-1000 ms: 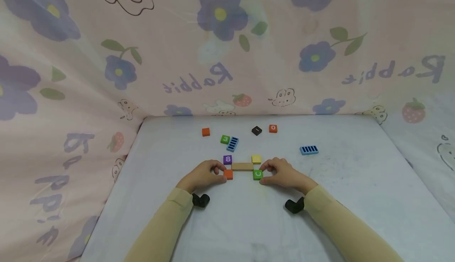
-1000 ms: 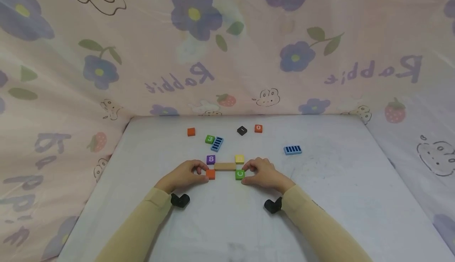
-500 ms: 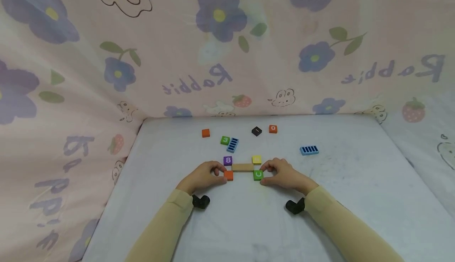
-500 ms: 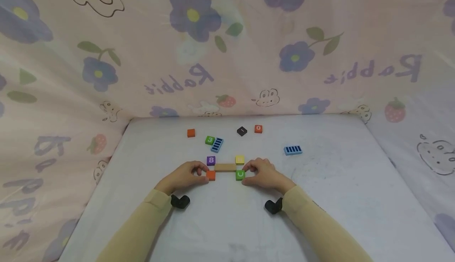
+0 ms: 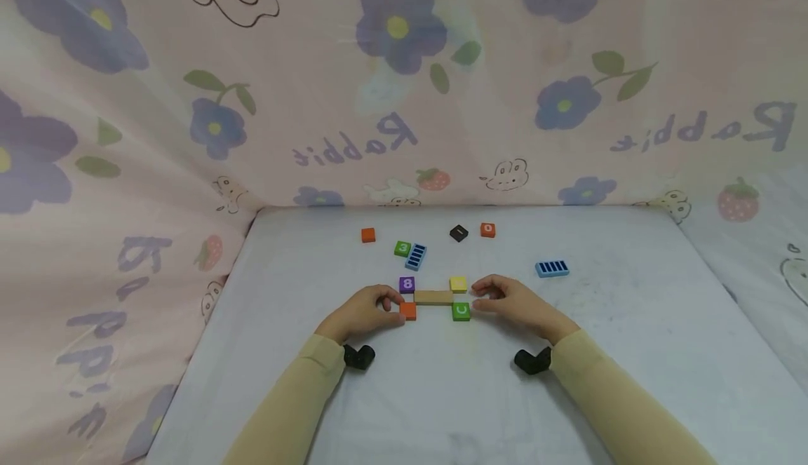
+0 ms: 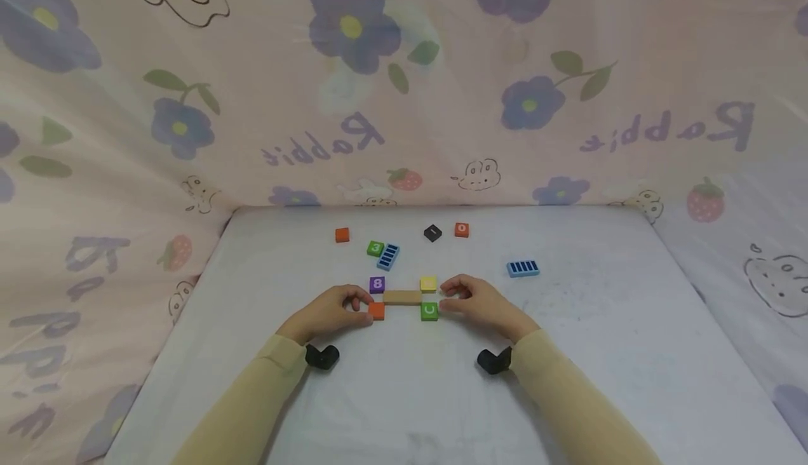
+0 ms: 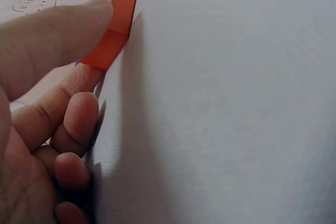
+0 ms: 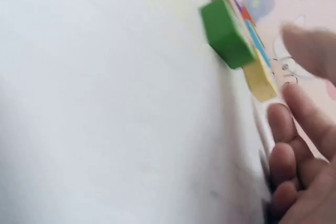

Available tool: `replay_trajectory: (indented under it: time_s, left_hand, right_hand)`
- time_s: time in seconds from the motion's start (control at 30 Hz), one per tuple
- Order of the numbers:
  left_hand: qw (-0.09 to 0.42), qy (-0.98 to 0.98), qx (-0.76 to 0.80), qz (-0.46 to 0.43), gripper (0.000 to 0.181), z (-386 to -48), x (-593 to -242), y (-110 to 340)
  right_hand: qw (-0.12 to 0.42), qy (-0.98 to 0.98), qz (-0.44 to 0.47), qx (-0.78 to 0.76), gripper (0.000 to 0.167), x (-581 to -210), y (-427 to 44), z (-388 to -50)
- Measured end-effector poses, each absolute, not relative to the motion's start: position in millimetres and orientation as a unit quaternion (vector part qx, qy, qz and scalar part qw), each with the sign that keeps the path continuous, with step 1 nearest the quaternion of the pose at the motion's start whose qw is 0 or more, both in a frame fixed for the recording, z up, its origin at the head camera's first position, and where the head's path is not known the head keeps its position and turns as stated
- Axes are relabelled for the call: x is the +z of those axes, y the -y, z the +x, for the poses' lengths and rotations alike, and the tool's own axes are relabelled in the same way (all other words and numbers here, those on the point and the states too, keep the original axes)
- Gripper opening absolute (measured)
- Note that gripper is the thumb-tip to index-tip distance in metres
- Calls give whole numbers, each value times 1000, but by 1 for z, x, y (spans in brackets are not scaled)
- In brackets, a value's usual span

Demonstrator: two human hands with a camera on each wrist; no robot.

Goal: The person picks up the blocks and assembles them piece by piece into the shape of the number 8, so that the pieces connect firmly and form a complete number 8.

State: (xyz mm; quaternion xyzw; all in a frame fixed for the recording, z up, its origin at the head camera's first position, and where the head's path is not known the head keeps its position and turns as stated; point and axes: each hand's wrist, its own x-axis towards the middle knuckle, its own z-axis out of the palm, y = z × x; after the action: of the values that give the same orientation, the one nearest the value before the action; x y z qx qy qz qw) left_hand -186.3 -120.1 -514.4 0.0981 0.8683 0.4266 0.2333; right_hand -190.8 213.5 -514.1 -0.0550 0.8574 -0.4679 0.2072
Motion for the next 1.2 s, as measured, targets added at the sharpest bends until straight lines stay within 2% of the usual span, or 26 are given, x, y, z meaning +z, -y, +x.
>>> replay_trajectory:
  time_s: [0.2, 0.43, 0.7, 1.2]
  left_hand:
    - [235, -862, 437, 103, 33, -187, -516, 122]
    - [231, -863, 438, 98, 32, -186, -522, 123]
    - [223, -864, 438, 106, 28, -188, -519, 121]
    - [225, -869, 428, 106, 28, -189, -518, 120]
  right_hand:
    - [164, -846, -13, -507, 50, -509, -217, -213]
    - [165, -848, 15, -503, 56, -512, -206, -253]
    - [143, -868, 4, -475, 67, -511, -192, -286]
    - [140, -886, 8, -442, 62, -518, -179, -299]
